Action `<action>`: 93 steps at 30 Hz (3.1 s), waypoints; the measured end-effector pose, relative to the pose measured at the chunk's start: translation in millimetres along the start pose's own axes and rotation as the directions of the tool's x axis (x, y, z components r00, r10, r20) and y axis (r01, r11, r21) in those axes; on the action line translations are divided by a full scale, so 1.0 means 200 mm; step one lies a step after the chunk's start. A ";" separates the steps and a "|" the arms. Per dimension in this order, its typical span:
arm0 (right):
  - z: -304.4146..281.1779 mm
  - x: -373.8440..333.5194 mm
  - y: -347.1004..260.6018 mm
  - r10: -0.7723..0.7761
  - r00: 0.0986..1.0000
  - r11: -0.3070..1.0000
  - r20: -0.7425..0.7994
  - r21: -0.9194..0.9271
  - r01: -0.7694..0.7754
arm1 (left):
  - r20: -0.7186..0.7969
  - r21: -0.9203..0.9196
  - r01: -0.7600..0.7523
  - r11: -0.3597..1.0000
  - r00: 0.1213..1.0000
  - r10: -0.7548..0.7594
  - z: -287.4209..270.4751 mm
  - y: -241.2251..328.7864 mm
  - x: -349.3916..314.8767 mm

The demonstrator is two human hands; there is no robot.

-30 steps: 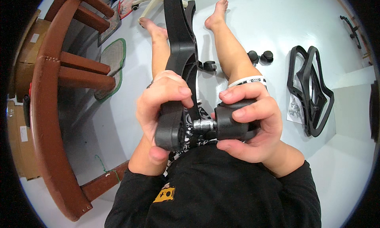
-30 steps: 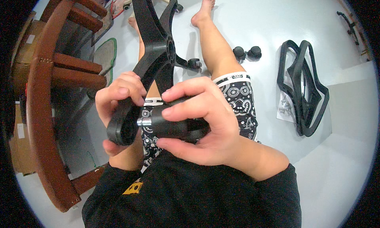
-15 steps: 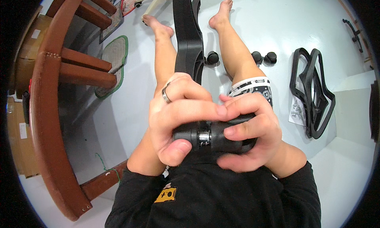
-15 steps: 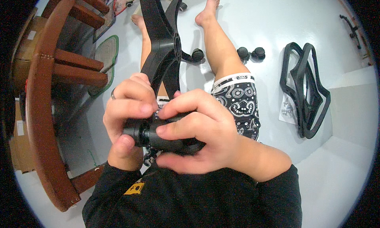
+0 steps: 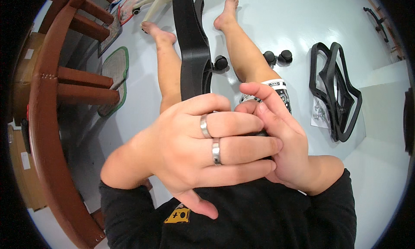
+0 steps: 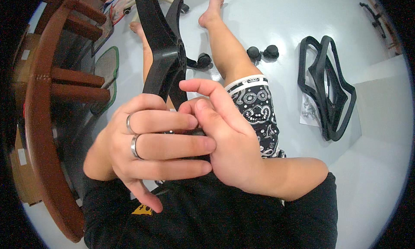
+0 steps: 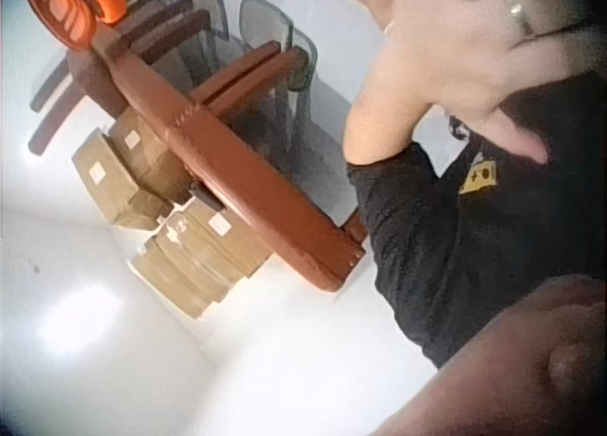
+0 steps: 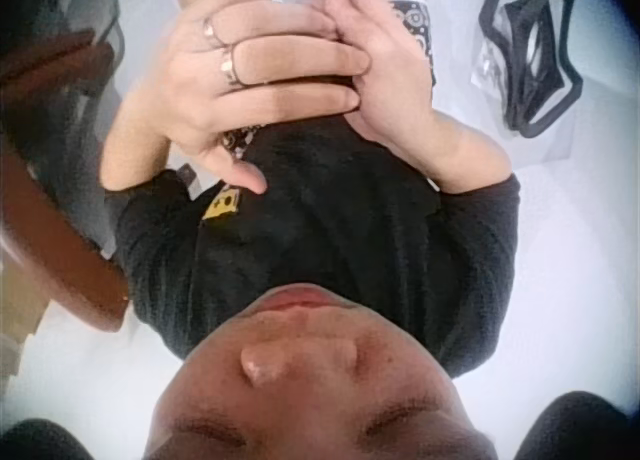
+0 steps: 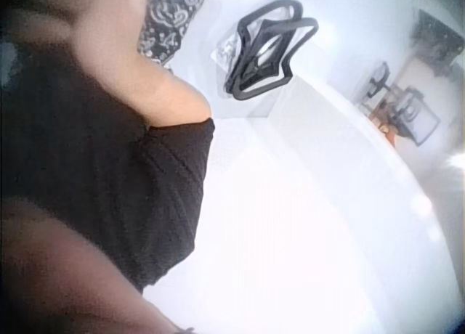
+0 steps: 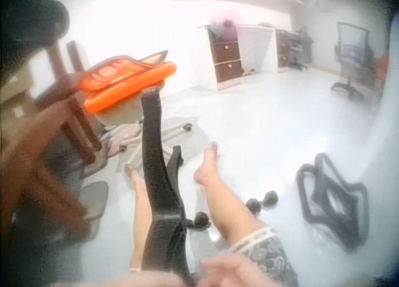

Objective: The person assembles an office chair by attaching casters to the base, inserting the gas lift, and securing the backrest to the seat frame using bolts and a wrench.

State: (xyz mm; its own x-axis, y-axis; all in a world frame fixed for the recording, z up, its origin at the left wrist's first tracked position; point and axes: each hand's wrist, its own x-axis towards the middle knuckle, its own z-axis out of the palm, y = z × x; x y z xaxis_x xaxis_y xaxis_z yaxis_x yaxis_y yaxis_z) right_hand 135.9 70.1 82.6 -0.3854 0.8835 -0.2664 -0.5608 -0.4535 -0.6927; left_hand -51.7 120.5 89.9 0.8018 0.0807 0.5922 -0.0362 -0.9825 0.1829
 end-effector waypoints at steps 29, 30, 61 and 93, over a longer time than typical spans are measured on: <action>0.02 -0.10 0.13 -0.410 0.911 0.867 -0.038 -0.327 0.376 | 0.166 -0.081 0.126 0.989 0.980 -0.111 -0.06 0.12 0.09; 0.02 -0.10 0.13 -0.413 0.910 0.852 -0.039 -0.369 0.371 | 0.160 -0.068 0.130 0.989 0.980 -0.117 -0.06 0.13 0.09; -0.14 -0.03 0.21 -0.392 0.815 0.576 0.426 -0.577 0.579 | 0.034 -0.160 0.246 0.956 0.969 -0.244 -0.05 0.08 0.07; -0.08 0.01 -0.02 -0.233 0.848 0.611 0.476 -0.607 0.509 | -0.581 -0.491 0.262 0.831 0.613 -0.536 0.12 0.12 -0.03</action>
State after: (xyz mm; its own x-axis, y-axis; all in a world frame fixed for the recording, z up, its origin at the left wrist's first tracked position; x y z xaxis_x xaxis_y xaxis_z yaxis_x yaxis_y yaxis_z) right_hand 149.1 76.2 75.2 -0.5452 0.7987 0.2545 -0.0935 0.2438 -0.9653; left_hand -42.3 92.1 72.3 0.1646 0.6735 0.7206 -0.1130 -0.7129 0.6921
